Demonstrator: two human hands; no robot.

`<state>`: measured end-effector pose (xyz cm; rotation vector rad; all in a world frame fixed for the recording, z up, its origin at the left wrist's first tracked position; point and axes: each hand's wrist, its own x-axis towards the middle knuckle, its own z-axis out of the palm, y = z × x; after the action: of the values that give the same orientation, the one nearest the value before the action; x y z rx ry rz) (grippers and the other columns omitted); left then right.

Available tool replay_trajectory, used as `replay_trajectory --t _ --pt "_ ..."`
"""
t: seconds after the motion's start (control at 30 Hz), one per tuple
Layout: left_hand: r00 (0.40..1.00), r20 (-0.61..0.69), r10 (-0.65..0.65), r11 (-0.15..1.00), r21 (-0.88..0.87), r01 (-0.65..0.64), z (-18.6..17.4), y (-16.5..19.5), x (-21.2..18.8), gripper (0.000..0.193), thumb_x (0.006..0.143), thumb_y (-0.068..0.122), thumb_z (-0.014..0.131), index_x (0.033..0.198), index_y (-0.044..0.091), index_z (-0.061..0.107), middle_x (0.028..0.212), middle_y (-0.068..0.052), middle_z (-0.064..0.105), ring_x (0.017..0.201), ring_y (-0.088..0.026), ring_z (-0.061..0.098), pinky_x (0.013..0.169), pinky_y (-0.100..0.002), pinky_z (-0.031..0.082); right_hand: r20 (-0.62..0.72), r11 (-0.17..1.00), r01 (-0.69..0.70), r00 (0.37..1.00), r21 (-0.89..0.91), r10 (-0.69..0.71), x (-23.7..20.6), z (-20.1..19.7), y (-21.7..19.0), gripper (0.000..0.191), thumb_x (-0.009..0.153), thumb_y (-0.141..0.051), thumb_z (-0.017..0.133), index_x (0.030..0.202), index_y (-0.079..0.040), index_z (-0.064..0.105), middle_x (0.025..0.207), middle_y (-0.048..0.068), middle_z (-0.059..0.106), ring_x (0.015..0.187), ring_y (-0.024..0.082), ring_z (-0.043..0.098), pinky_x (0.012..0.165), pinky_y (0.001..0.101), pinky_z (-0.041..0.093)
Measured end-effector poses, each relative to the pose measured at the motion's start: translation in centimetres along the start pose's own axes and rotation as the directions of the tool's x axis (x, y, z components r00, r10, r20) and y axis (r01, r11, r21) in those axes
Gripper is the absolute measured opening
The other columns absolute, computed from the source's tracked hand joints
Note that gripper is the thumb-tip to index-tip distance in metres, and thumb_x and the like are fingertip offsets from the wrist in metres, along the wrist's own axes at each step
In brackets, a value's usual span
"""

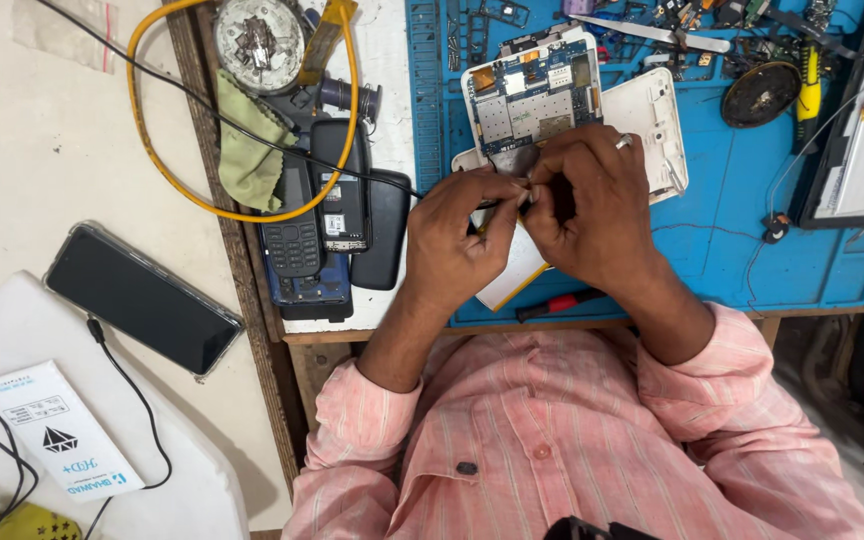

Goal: The person works on a disassembled mobile phone, repeatedly handling a small connector or ribbon cable near the battery area. They peel back a protective film from the battery, adjust the connector, and reposition components within the phone chassis. The task involves careful manipulation of small parts without visible use of specialized tools.

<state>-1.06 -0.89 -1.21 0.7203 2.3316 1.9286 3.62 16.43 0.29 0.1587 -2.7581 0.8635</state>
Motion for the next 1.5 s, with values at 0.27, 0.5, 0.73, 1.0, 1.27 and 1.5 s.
replay_trajectory --t 0.27,0.5,0.73,1.0,1.27,1.5 --pt "1.0 0.022 -0.02 1.0 -0.017 0.02 -0.4 -0.2 -0.1 0.01 0.093 -0.001 0.073 0.101 0.004 0.068 0.1 -0.007 0.076 0.096 -0.025 0.077 0.101 -0.039 0.061 -0.004 1.0 0.004 1.0 0.01 -0.004 -0.3 0.5 0.1 0.018 0.09 -0.007 0.066 0.104 -0.007 0.055 0.111 0.009 0.06 0.1 0.029 0.057 0.089 0.0457 0.038" --pt "0.999 0.029 -0.041 0.999 -0.034 0.042 -0.5 -0.2 -0.2 0.01 0.093 -0.001 0.073 0.101 0.004 0.069 0.101 -0.008 0.076 0.095 -0.024 0.077 0.097 -0.036 0.061 -0.008 1.0 -0.011 1.0 0.009 0.011 -0.4 0.6 -0.1 0.016 0.092 -0.007 0.064 0.105 -0.007 0.055 0.111 0.01 0.06 0.099 0.03 0.057 0.089 0.046 0.038" --pt "0.996 0.075 -0.05 0.998 -0.045 0.053 -0.9 -0.2 -0.2 0.013 0.092 -0.002 0.074 0.103 0.004 0.069 0.103 -0.009 0.076 0.095 -0.024 0.076 0.084 -0.033 0.061 -0.004 0.999 -0.002 1.0 0.034 0.002 -0.3 0.5 -0.1 0.014 0.094 -0.008 0.063 0.105 -0.006 0.054 0.109 0.011 0.059 0.097 0.03 0.057 0.087 0.0448 0.04" --pt "0.994 0.086 -0.073 0.996 -0.053 0.078 -1.1 -0.1 -0.2 0.013 0.092 -0.001 0.074 0.103 0.005 0.07 0.102 -0.009 0.076 0.092 -0.022 0.077 0.081 -0.031 0.061 0.021 0.996 -0.008 1.0 0.084 0.007 -0.4 -0.1 -0.3 0.017 0.093 -0.006 0.064 0.107 -0.006 0.053 0.109 0.01 0.059 0.1 0.029 0.059 0.089 0.0437 0.042" --pt "0.987 0.113 -0.118 0.985 -0.114 0.131 -1.2 0.5 0.1 0.013 0.093 -0.003 0.073 0.104 0.003 0.07 0.104 -0.009 0.077 0.096 -0.021 0.079 0.084 -0.03 0.062 0.031 0.995 -0.005 1.0 0.101 0.002 -0.4 -0.8 0.0 0.019 0.089 -0.004 0.065 0.105 -0.006 0.055 0.107 0.011 0.06 0.099 0.03 0.059 0.088 0.0432 0.041" --pt "0.986 0.115 -0.122 0.982 -0.128 0.137 0.0 1.1 0.3 0.011 0.095 -0.003 0.074 0.104 0.0 0.069 0.106 -0.012 0.077 0.098 -0.021 0.079 0.085 -0.03 0.063 0.02 0.989 0.001 1.0 0.145 -0.003 -0.6 -1.8 1.0 0.019 0.089 -0.008 0.066 0.105 -0.005 0.056 0.108 0.011 0.06 0.099 0.03 0.059 0.087 0.0429 0.041"
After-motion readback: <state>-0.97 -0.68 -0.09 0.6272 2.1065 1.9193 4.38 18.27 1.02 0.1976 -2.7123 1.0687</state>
